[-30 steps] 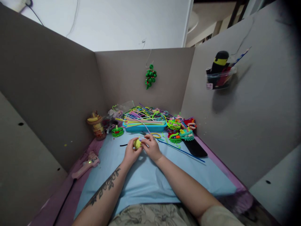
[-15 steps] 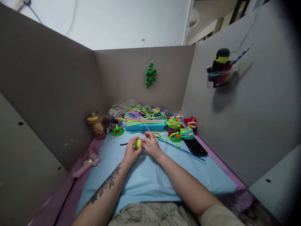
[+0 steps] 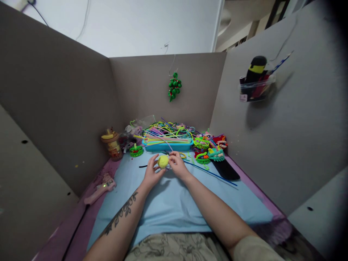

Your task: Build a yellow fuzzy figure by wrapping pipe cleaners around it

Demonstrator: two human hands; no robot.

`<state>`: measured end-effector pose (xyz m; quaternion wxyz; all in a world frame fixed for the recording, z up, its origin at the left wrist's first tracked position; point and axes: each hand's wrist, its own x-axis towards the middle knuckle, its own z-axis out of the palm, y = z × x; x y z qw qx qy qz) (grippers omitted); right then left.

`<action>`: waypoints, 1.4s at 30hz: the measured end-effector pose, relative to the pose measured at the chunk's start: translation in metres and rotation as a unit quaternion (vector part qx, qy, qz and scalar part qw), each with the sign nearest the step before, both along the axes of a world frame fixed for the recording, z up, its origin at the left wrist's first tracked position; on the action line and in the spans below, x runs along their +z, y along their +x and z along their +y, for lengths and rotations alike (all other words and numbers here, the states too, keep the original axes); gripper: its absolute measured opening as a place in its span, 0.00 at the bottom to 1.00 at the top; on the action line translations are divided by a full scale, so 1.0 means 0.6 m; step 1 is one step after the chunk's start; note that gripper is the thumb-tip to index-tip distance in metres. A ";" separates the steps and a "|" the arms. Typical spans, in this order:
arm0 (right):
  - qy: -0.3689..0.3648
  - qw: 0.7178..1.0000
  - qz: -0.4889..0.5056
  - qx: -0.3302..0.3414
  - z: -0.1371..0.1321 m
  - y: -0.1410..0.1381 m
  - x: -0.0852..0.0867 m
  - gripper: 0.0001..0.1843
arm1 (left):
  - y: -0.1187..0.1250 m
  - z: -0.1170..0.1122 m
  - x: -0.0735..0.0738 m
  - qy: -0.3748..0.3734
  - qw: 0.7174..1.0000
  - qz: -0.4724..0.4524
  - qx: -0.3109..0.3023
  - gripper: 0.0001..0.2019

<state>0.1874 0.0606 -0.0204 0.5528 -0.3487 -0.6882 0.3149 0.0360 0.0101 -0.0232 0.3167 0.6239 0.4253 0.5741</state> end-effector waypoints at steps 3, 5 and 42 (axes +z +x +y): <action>-0.111 0.986 0.120 0.014 0.010 0.003 -0.001 0.08 | -0.004 0.002 0.002 -0.003 0.999 -0.007 0.031 0.31; -0.172 0.968 0.178 0.034 0.013 0.002 -0.001 0.10 | -0.006 0.005 0.002 -0.013 0.998 -0.034 0.054 0.29; -0.171 0.966 0.168 0.098 0.002 -0.011 -0.014 0.16 | -0.018 0.011 0.015 -0.152 0.963 -0.209 0.079 0.27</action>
